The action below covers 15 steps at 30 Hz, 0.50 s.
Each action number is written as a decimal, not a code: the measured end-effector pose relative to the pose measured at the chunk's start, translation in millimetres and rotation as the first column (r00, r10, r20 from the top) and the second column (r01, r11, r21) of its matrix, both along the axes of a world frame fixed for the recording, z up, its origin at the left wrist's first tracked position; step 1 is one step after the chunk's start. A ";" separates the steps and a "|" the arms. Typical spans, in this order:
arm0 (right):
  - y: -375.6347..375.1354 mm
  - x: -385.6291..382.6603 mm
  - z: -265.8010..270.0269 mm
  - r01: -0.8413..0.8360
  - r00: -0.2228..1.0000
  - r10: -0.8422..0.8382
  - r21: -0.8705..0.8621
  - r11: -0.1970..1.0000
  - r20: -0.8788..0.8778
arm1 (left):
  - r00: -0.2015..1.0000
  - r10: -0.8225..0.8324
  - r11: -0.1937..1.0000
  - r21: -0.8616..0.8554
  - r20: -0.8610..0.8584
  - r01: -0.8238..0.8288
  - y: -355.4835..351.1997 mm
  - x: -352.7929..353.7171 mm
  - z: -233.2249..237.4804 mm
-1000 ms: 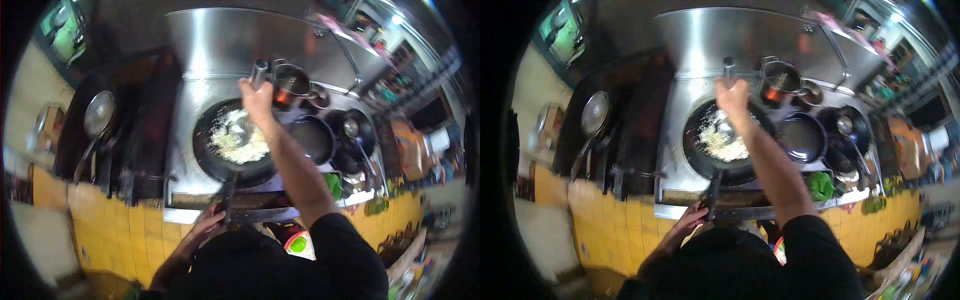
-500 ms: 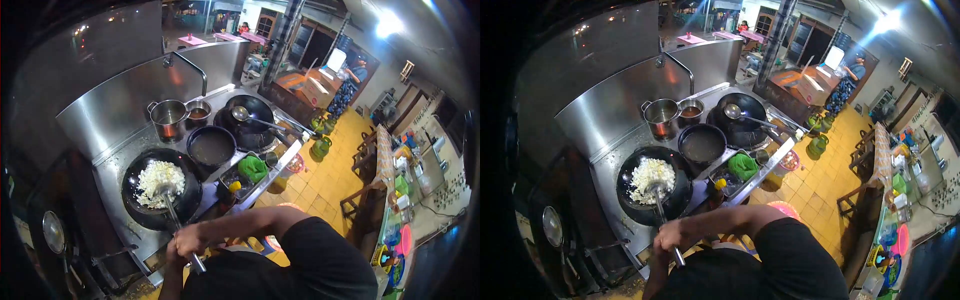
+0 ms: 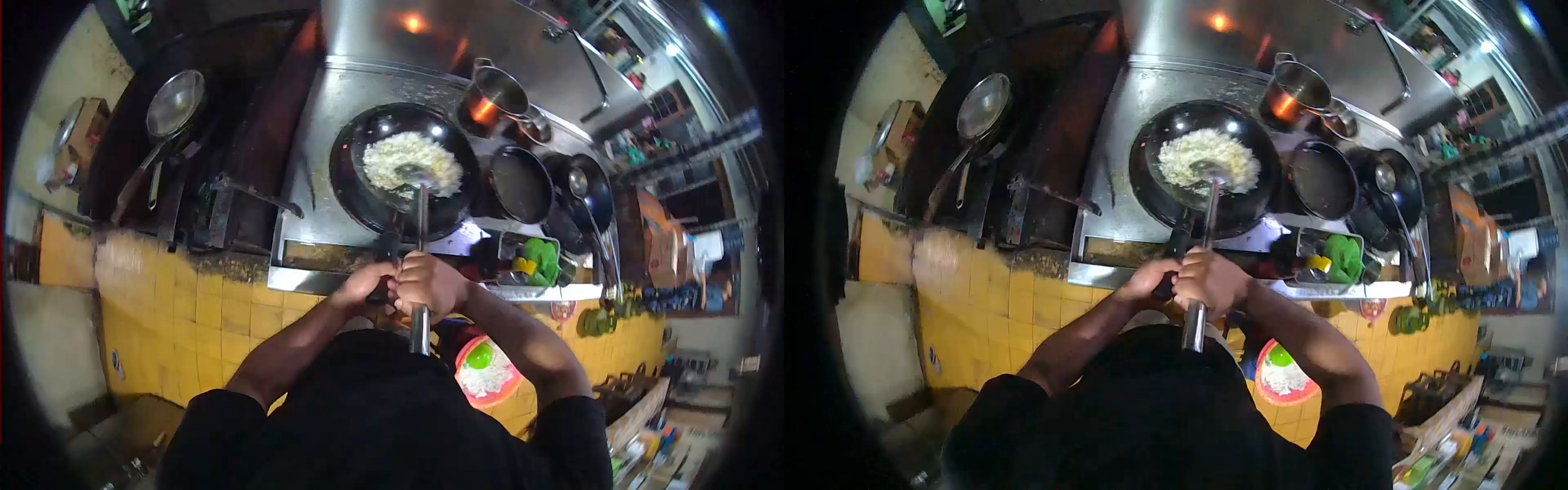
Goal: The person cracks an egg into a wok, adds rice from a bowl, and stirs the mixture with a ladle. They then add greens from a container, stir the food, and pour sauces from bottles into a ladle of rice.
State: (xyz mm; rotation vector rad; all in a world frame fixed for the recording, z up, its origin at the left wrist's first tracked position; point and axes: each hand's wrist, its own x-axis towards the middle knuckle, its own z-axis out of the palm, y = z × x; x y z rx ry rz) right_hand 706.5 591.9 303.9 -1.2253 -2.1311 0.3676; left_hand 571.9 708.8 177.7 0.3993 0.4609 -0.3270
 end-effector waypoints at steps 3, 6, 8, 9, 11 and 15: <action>8.6 6.1 20.5 0.067 0.992 -0.068 0.016 0.998 0.105 | 0.994 0.026 0.994 0.105 -0.105 -0.015 -16.3 -46.4 38.7; -0.5 8.0 62.6 -0.034 0.993 0.031 -0.028 0.999 -0.113 | 0.996 -0.081 0.922 0.382 0.029 0.064 -19.0 -51.1 38.9; -9.2 -3.1 59.3 -0.019 0.985 0.019 0.001 1.000 -0.172 | 0.993 -0.113 0.936 0.340 0.035 0.094 -9.3 -18.3 2.2; -10.9 -7.8 55.9 -0.019 0.986 0.020 0.009 1.000 -0.163 | 0.987 -0.152 0.945 0.299 0.052 0.129 -6.5 -3.7 -11.2; 0.3 3.5 30.6 -0.083 0.990 0.083 0.009 0.997 -0.115 | 0.988 -0.027 0.965 0.252 -0.155 0.066 -1.5 21.0 64.4; 30.3 54.6 26.5 -0.110 0.994 0.110 -0.018 0.994 0.025 | 0.996 -0.003 0.919 0.393 0.092 -0.033 -12.6 -19.2 27.0</action>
